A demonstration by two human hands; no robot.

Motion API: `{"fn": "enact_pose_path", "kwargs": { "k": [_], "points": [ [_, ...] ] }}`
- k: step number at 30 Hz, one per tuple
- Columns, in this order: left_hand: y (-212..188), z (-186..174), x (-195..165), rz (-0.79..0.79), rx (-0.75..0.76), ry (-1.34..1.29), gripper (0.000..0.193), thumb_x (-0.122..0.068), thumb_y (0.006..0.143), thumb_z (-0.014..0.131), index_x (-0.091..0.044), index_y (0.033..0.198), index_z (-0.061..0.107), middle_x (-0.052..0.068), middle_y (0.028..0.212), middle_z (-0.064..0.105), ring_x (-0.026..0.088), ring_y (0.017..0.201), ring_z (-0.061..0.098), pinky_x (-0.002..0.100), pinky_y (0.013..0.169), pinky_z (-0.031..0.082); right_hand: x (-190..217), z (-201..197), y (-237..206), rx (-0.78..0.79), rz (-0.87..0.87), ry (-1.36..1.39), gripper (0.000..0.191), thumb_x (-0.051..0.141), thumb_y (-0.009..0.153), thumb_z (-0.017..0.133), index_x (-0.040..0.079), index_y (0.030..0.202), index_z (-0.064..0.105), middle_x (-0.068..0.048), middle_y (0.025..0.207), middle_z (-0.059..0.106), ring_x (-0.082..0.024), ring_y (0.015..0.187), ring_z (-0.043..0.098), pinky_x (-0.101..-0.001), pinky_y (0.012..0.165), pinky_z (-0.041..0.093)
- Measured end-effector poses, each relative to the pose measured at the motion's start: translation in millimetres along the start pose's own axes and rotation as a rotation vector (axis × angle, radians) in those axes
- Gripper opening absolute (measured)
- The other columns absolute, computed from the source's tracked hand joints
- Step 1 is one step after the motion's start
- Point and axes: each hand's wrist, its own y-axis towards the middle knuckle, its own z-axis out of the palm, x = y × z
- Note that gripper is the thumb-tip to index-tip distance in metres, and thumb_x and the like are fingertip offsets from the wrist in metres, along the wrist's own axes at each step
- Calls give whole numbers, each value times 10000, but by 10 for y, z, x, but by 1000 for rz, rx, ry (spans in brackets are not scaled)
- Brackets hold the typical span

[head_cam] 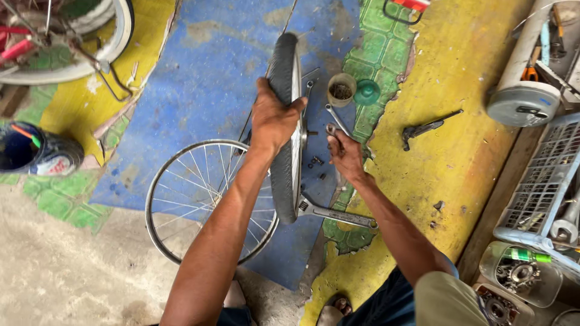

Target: The person removes the axle from a bicycle wheel using a wrench, then places the wheel aside. They pick up a second wheel with a tire and cassette, and use a wrench to tighten the axle nuts on both sides. The person spins the wheel to check alignment and continues tightening the nuts.

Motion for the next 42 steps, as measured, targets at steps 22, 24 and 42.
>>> {"fn": "enact_pose_path", "kwargs": {
  "k": [22,24,42],
  "points": [
    [-165,71,-156,-90,78,-34,607,-215,813,821,-67,1196,374,175,927,732,313,857,755,433,836,579,155,334,-6,-58,443,344,248,102,963,642,-36,1139,749,-55,668,617,-116,484,565,-292,383,536],
    [-161,55,-151,-96,74,-31,605,-216,820,819,-64,1197,371,175,927,728,312,848,755,434,828,579,149,341,18,-49,410,272,235,118,966,656,-40,1111,754,-64,663,625,-120,475,569,-293,372,529],
    [-98,-74,-98,-148,84,-98,597,-193,821,810,-53,1204,373,184,926,730,309,816,763,418,803,599,190,290,482,250,463,-306,184,183,950,678,10,958,741,-78,690,702,-140,513,644,-292,422,531]
  ]
}}
